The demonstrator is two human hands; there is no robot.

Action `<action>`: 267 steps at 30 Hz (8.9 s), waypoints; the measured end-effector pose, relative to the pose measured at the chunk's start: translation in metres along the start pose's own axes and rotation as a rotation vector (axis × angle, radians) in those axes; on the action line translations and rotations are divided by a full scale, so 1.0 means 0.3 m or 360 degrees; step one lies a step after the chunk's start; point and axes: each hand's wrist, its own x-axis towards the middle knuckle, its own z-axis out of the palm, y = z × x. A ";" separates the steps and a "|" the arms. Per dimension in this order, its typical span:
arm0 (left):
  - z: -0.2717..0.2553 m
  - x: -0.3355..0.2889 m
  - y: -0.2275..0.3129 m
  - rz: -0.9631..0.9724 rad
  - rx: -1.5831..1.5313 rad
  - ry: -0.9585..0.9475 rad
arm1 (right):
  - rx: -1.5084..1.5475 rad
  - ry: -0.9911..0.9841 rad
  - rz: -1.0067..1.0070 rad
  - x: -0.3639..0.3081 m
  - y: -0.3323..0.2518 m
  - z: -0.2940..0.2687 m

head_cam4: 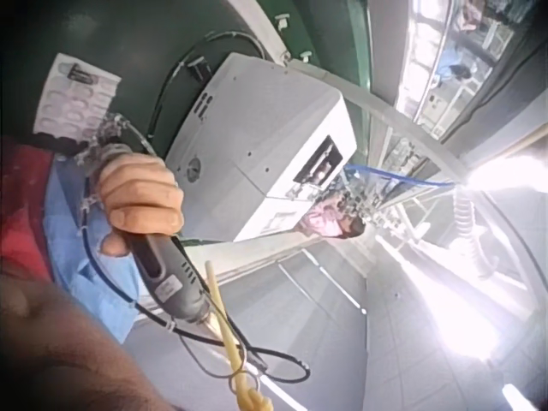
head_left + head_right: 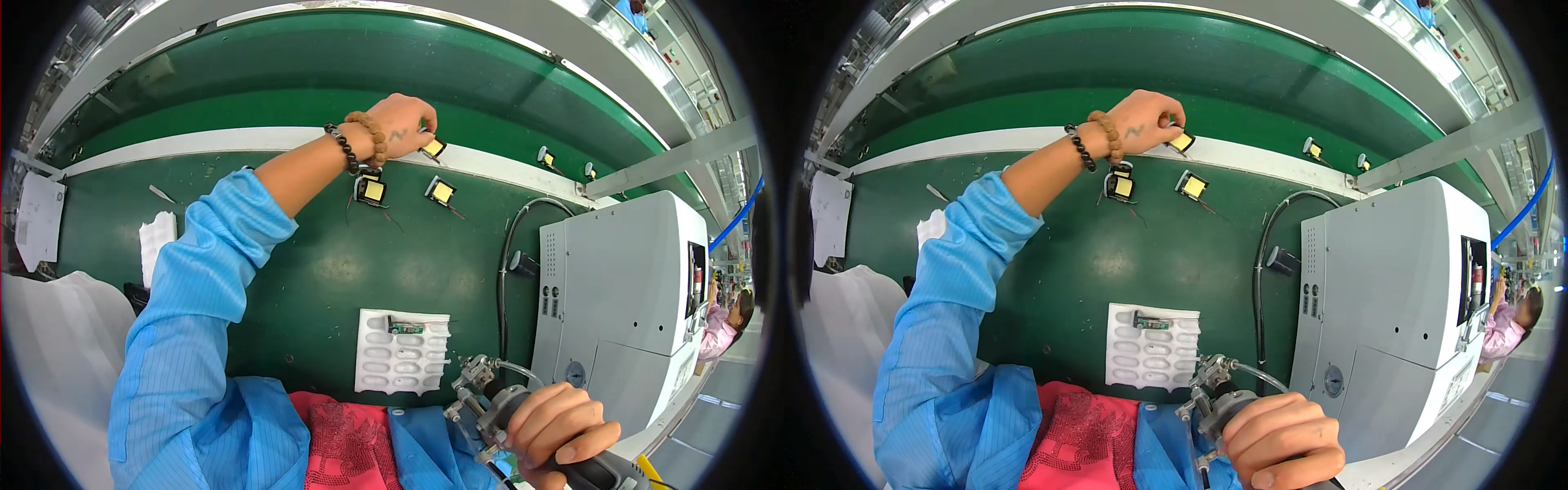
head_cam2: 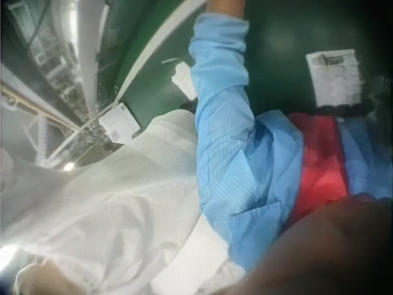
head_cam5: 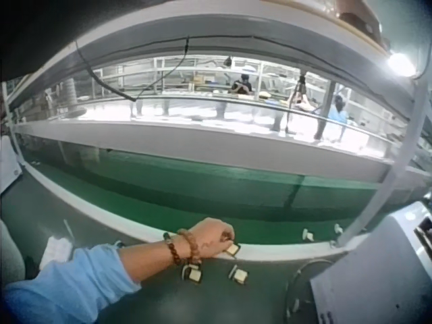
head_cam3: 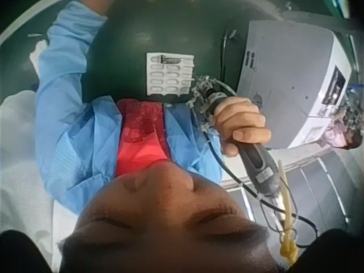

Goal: The person uses a soldering iron to attach small electronic components to a circuit board. They pick up components from a green workbench, place them on the board, and apply heat to secure them. The person repeats this process for multiple components throughout the video.

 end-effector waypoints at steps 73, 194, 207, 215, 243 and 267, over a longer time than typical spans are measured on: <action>-0.174 -0.870 -0.157 -0.1217 0.0301 0.0632 | 0.0106 -0.0253 0.0048 -0.015 -0.012 0.030; 0.160 -0.822 0.396 0.0216 -0.0514 0.0600 | -0.0188 -0.0082 0.0120 -0.043 -0.022 -0.036; -0.290 -0.316 -0.331 -0.0202 0.0859 0.0924 | -0.0069 0.0016 -0.0034 -0.031 0.017 -0.001; -0.039 -0.064 -0.270 -0.0242 0.0287 0.0137 | -0.0072 0.0065 -0.0118 -0.047 0.024 -0.030; 0.010 -0.779 0.435 -0.0450 -0.1518 0.0130 | -0.0045 -0.0129 0.0003 -0.056 -0.014 -0.013; 0.294 -0.857 0.446 0.0045 -0.0502 0.0465 | -0.0053 -0.0101 0.0126 -0.031 0.070 0.021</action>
